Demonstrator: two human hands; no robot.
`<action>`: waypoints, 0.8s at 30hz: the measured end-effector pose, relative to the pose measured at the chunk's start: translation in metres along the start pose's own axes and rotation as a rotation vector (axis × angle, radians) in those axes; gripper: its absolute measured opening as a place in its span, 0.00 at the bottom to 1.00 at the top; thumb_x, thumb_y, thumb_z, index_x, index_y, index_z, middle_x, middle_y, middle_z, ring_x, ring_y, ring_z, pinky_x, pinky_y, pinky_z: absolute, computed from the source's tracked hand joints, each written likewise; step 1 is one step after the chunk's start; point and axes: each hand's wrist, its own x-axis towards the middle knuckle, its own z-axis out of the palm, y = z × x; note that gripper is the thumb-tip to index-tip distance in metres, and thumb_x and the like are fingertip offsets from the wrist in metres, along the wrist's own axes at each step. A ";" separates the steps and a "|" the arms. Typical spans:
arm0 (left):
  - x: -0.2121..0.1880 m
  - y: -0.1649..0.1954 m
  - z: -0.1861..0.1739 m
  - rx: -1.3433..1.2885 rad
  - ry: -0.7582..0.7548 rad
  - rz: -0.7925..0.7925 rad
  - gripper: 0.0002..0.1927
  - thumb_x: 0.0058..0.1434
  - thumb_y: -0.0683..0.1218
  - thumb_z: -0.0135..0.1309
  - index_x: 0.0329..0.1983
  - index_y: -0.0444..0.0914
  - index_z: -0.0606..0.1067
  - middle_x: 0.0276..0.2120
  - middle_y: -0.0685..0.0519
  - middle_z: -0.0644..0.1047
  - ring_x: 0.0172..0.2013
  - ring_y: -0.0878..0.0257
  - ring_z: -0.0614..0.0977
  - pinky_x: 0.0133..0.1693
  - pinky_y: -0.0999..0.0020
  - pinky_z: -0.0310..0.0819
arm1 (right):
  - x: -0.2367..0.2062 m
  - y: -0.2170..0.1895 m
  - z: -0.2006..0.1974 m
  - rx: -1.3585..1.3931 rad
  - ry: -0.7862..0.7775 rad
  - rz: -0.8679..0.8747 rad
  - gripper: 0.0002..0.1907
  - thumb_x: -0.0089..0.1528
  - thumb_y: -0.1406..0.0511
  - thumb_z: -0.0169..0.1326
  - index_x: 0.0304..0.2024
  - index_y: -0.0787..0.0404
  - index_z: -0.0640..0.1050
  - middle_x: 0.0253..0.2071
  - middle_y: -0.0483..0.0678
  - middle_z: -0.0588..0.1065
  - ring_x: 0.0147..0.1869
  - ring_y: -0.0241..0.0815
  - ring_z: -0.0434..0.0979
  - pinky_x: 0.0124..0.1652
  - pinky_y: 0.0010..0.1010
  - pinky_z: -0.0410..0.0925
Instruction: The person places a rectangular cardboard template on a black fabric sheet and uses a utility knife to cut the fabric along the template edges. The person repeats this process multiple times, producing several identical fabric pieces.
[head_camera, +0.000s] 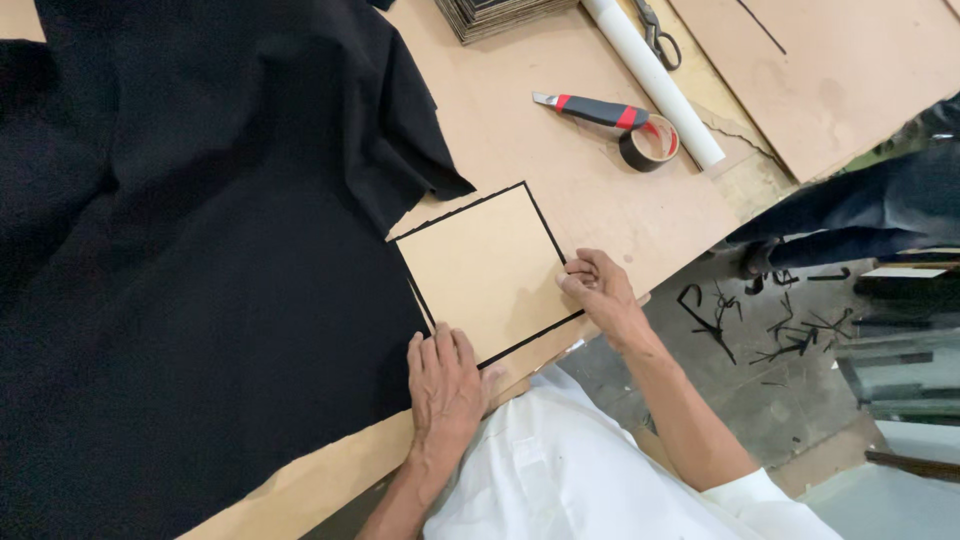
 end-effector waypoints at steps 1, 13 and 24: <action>0.001 0.002 0.002 0.019 -0.015 0.004 0.42 0.51 0.63 0.62 0.55 0.24 0.71 0.53 0.32 0.72 0.48 0.43 0.74 0.61 0.46 0.61 | 0.003 -0.001 0.001 0.016 0.003 -0.002 0.31 0.60 0.67 0.61 0.62 0.75 0.67 0.49 0.52 0.75 0.51 0.36 0.74 0.50 0.27 0.69; 0.013 0.023 0.001 0.237 -0.124 -0.072 0.50 0.54 0.74 0.51 0.64 0.29 0.68 0.50 0.22 0.73 0.49 0.37 0.78 0.57 0.43 0.62 | -0.006 -0.042 0.011 0.217 -0.130 0.018 0.25 0.61 0.68 0.60 0.58 0.72 0.70 0.45 0.54 0.78 0.47 0.39 0.78 0.43 0.28 0.69; -0.008 0.005 0.003 0.416 -0.018 -0.114 0.26 0.62 0.48 0.47 0.61 0.31 0.72 0.48 0.27 0.78 0.43 0.46 0.81 0.53 0.43 0.66 | -0.015 -0.037 0.036 -0.107 -0.137 -0.170 0.31 0.60 0.65 0.60 0.63 0.72 0.68 0.57 0.56 0.75 0.59 0.43 0.74 0.56 0.31 0.67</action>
